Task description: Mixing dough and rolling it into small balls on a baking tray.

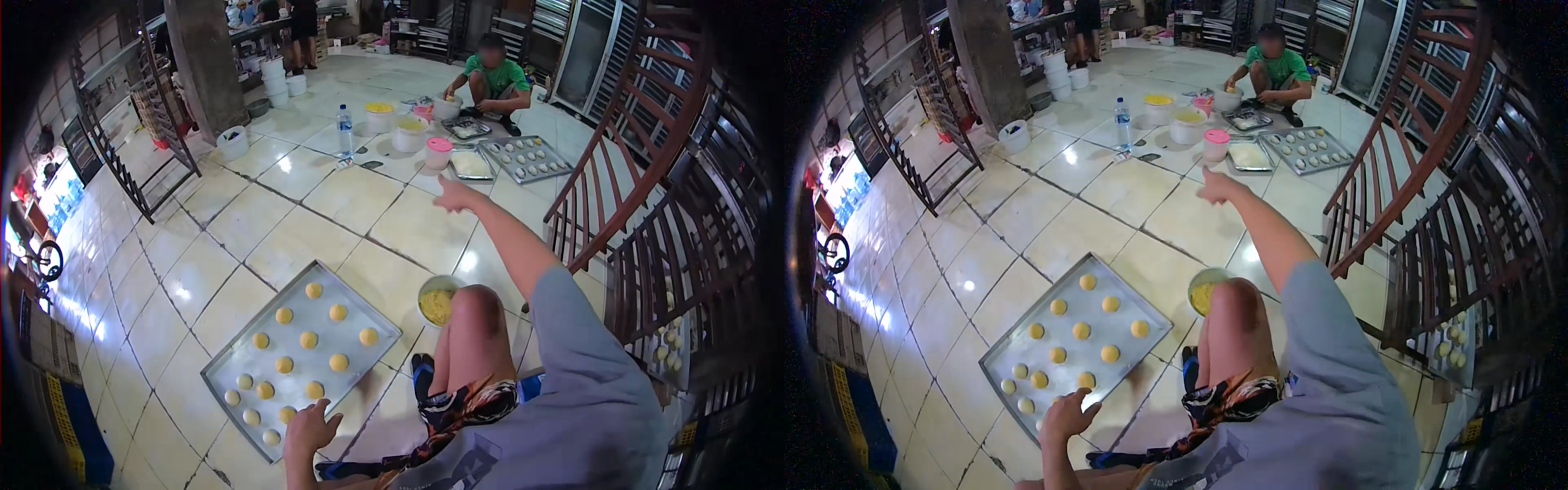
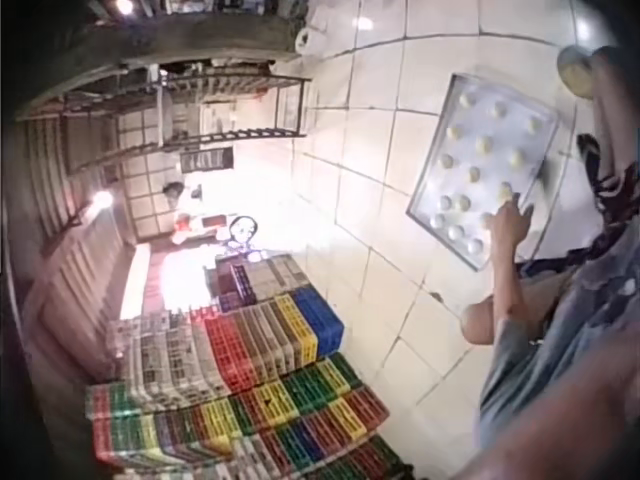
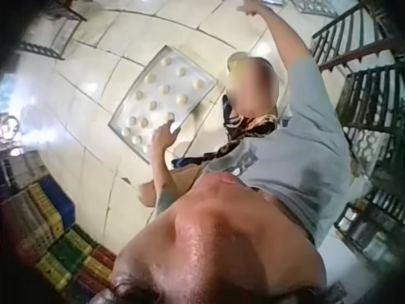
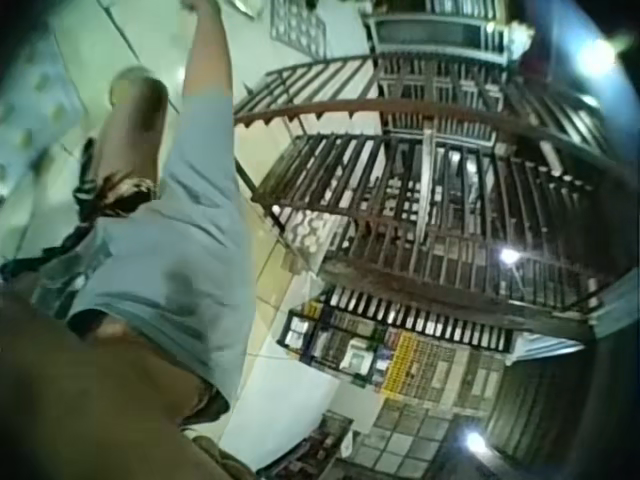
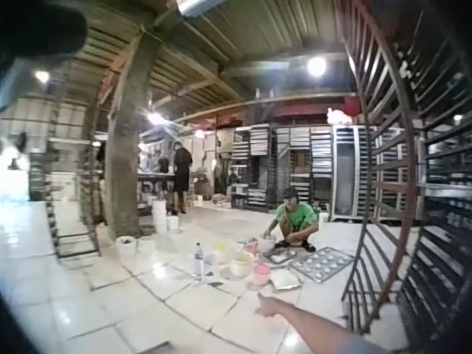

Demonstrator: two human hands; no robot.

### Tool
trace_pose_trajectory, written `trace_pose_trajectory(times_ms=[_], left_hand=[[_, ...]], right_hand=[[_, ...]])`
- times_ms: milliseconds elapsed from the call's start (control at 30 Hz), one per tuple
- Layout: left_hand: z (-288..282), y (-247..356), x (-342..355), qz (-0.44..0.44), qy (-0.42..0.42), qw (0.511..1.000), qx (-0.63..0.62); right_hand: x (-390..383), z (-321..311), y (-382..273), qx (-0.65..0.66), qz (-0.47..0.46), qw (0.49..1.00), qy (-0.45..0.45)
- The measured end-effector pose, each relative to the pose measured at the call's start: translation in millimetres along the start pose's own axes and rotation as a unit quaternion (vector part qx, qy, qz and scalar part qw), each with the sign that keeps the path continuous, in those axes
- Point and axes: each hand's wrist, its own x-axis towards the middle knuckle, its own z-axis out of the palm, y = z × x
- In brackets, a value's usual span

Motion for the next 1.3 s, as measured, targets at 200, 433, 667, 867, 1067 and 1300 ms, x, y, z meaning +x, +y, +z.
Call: trace_pose_trajectory(times_ms=[200,433,667,867,1067,1300], left_hand=[[2,13,-4,0.003,0.022,1.0,-0.002],[23,0,-4,0.015,0.015,1.0,-0.008],[1,10,-5,0.047,0.002,0.999,-0.025],[0,16,1,0.107,0.148,0.969,-0.166],[0,10,-9,0.086,0.177,0.973,-0.119],[-3,8,-6,0.126,0.268,0.937,-0.186]], right_hand=[[25,-3,17,-0.17,-0.03,0.956,0.237],[-2,68,-1,-0.002,-0.044,0.967,0.252],[-21,137,-48,0.062,-0.117,0.989,0.06],[5,136,-91,0.129,-0.166,0.972,-0.106],[4,130,-99,0.468,-0.009,0.875,-0.12],[0,79,-80,0.843,-0.083,0.495,-0.193]])
